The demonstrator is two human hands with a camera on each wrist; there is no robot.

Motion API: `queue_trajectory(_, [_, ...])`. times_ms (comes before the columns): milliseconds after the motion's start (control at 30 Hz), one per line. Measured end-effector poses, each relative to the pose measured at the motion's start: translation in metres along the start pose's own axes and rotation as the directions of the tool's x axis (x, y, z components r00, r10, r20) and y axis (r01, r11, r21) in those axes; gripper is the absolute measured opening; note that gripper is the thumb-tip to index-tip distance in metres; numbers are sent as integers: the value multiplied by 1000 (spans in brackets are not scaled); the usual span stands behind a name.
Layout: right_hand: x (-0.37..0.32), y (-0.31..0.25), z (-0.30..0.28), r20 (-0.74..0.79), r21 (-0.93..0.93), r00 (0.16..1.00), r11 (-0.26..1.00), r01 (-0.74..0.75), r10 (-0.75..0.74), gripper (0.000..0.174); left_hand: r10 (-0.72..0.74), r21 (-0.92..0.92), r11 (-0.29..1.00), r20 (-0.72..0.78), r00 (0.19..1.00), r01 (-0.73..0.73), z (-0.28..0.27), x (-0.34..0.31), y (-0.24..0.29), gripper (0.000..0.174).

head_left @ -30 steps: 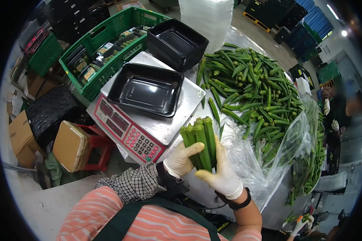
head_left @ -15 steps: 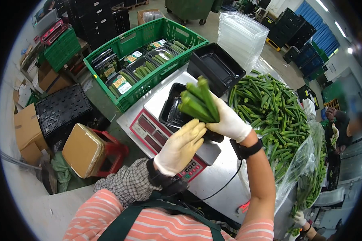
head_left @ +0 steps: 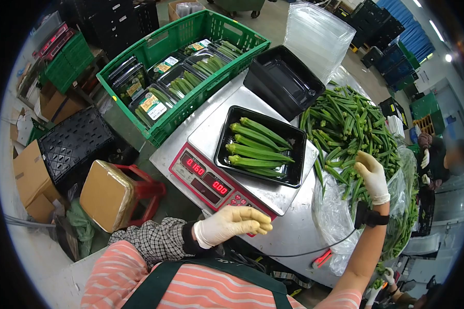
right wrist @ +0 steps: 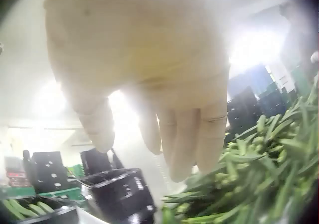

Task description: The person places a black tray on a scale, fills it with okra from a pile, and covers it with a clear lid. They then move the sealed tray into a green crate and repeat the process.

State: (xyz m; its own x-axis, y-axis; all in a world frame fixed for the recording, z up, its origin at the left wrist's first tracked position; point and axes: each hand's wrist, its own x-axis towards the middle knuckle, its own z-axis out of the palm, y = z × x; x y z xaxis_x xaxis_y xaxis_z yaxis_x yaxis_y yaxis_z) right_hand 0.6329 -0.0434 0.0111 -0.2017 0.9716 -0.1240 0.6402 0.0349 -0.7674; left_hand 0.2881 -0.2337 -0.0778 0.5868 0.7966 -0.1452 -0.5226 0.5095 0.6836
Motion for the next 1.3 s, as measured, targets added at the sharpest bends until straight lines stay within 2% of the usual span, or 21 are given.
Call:
queue_trajectory(67, [2, 34, -21, -126, -40, 989, 996, -85, 79, 37, -85, -23, 996, 5, 996, 85, 5, 8, -9, 30])
queue_trajectory(200, [23, 77, -45, -220, -80, 962, 980, -185, 163, 30, -76, 55, 995, -26, 997, 78, 11, 18, -19, 28])
queue_trajectory(233, [33, 96, -44, -236, -169, 970, 981, -96, 54, 29, -63, 68, 996, -27, 998, 64, 10, 20, -23, 29])
queue_trajectory(267, [39, 90, -37, -186, -233, 982, 970, -63, 19, 29, -70, 82, 994, -37, 997, 73, 11, 21, -24, 29])
queue_trajectory(400, [90, 113, -11, -276, -352, 943, 932, 82, -188, 35, -125, 122, 983, -114, 986, 139, 16, 28, -20, 31])
queue_trajectory(567, [127, 90, 20, -258, -752, 878, 655, 79, -403, 62, -99, 85, 989, -210, 973, 119, 21, 32, -25, 31])
queue_trajectory(600, [132, 83, 26, -203, -803, 921, 595, 38, -332, 69, -87, 110, 988, -204, 975, 112, 21, 32, -27, 31])
queue_trajectory(633, [135, 80, 32, -175, -868, 909, 494, 37, -377, 60, -74, 137, 985, -201, 977, 103, 21, 32, -28, 31])
queue_trajectory(700, [156, 102, 34, -180, -874, 856, 478, 86, -485, 44, -94, 119, 985, -258, 962, 128, 28, 30, -25, 32])
queue_trajectory(733, [156, 91, 33, -231, -847, 799, 519, 116, -555, 30, -66, 122, 988, -245, 967, 98, 29, 28, -26, 32])
queue_trajectory(767, [150, 88, 28, -233, -827, 712, 520, 213, -663, 28, -39, 125, 990, -227, 973, 69, 30, 26, -27, 32])
queue_trajectory(833, [130, 77, 18, -509, -535, 512, 720, 441, -692, 26, -34, 147, 987, -236, 971, 70, 26, 21, -30, 31])
queue_trajectory(867, [112, 64, 13, -615, -268, 591, 843, 467, -522, 27, -32, 146, 987, -243, 970, 69, 25, 19, -31, 31])
queue_trajectory(900, [92, 46, 11, -661, 21, 673, 889, 458, -331, 27, -28, 146, 987, -248, 968, 66, 24, 18, -33, 31])
queue_trajectory(933, [72, 26, 12, -637, 243, 732, 838, 489, -242, 24, -23, 145, 988, -245, 969, 60, 23, 19, -35, 31])
queue_trajectory(1033, [36, -12, 28, -341, 586, 904, 694, 418, -257, 27, -7, 136, 990, -241, 970, 41, 24, 17, -41, 30])
queue_trajectory(1100, [23, -42, 60, -139, 713, 967, 656, 248, -215, 30, 10, 94, 996, -228, 974, 12, 27, 19, -43, 30])
queue_trajectory(1167, [24, -50, 98, 81, 816, 958, 570, 95, -276, 36, 14, 95, 995, -230, 973, 8, 27, 19, -47, 30])
queue_trajectory(1233, [26, -53, 120, 255, 737, 931, 676, -13, -261, 40, 17, 98, 995, -236, 972, 7, 26, 16, -46, 30])
queue_trajectory(1267, [27, -50, 118, 232, 669, 940, 743, 32, -249, 39, 22, 105, 994, -246, 969, 4, 26, 13, -44, 30])
queue_trajectory(1300, [25, -43, 114, 55, 513, 962, 834, 204, -269, 34, 32, 110, 994, -259, 965, -3, 25, 10, -42, 30])
